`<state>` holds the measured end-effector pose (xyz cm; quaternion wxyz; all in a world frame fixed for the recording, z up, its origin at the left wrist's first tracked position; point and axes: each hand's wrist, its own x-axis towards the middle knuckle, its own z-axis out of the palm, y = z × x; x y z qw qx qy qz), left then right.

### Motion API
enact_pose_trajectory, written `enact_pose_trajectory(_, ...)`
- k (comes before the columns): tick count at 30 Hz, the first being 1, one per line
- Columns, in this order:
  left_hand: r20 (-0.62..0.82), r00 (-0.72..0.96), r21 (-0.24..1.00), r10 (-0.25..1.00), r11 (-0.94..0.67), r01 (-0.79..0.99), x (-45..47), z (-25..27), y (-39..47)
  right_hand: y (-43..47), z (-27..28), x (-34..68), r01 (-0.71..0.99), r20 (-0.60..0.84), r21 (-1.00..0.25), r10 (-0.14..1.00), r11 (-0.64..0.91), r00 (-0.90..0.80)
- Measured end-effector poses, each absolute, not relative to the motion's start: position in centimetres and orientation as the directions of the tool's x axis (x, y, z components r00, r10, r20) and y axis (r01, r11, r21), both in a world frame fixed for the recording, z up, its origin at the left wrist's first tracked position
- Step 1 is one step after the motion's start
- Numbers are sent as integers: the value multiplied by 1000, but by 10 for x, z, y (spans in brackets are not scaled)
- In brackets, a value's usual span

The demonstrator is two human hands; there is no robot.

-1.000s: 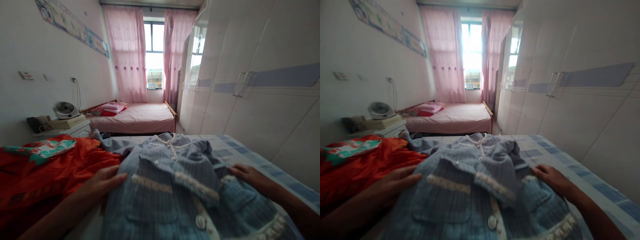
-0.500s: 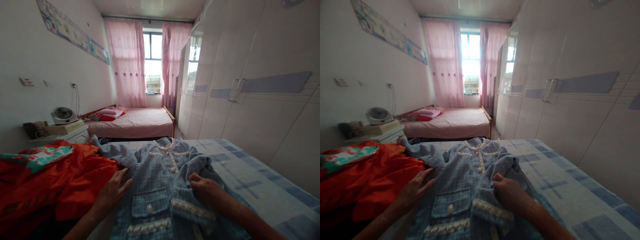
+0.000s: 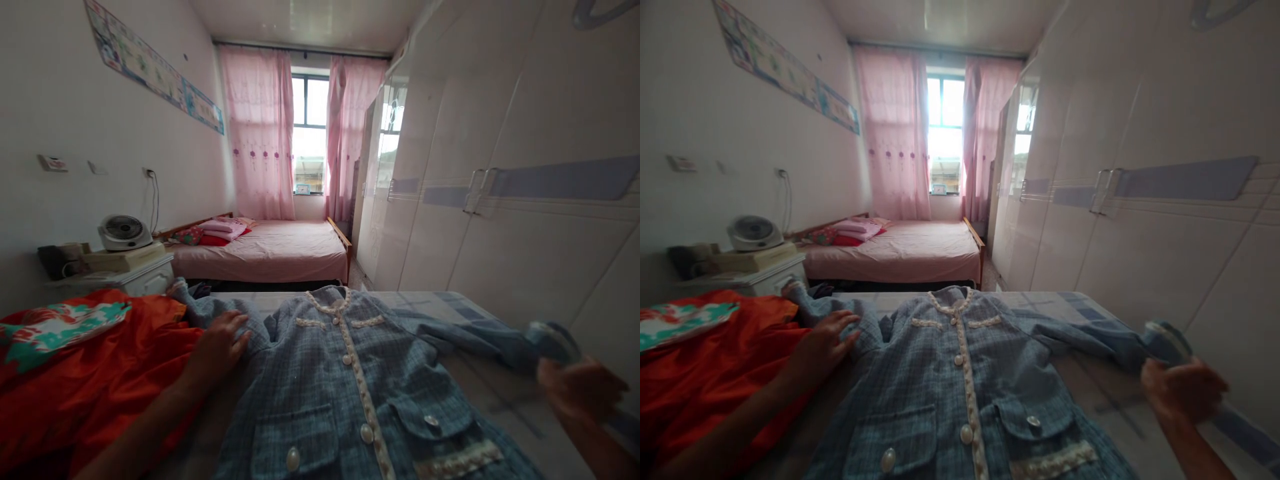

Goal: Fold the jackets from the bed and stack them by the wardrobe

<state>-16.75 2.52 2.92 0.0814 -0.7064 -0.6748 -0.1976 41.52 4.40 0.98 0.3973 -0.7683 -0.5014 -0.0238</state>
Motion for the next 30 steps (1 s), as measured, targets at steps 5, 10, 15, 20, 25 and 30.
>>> enact_pose_trajectory(5, 226, 39, 81, 973, -59, 995, -164, 29, 79, 87, 0, 381, 900, 458, -323, 783, -293, 420)
enact_pose_trajectory(10, 35, 17, 62, 999, -19, 998, -159, 21, 106, 146, 1, 326, 982, 315, -149, 936, -116, 158)
enact_pose_trajectory(15, -43, -2, 49, 999, 4, 999, -159, 19, 120, 181, -12, 299, 993, 196, -120, 980, -17, 41)
enact_pose_trajectory(20, -3, 73, 23, 997, -73, 997, -150, 14, 123, 186, -17, 287, 994, 136, -98, 990, 37, -23)
enact_pose_trajectory(25, 210, 60, -29, 976, -55, 998, -150, 37, 120, 182, 4, 291, 992, 181, -117, 983, 49, -27)
enact_pose_trajectory(30, 488, -60, -29, 871, 85, 996, -167, 89, 136, 202, 46, 304, 976, 378, -184, 908, -120, 183)
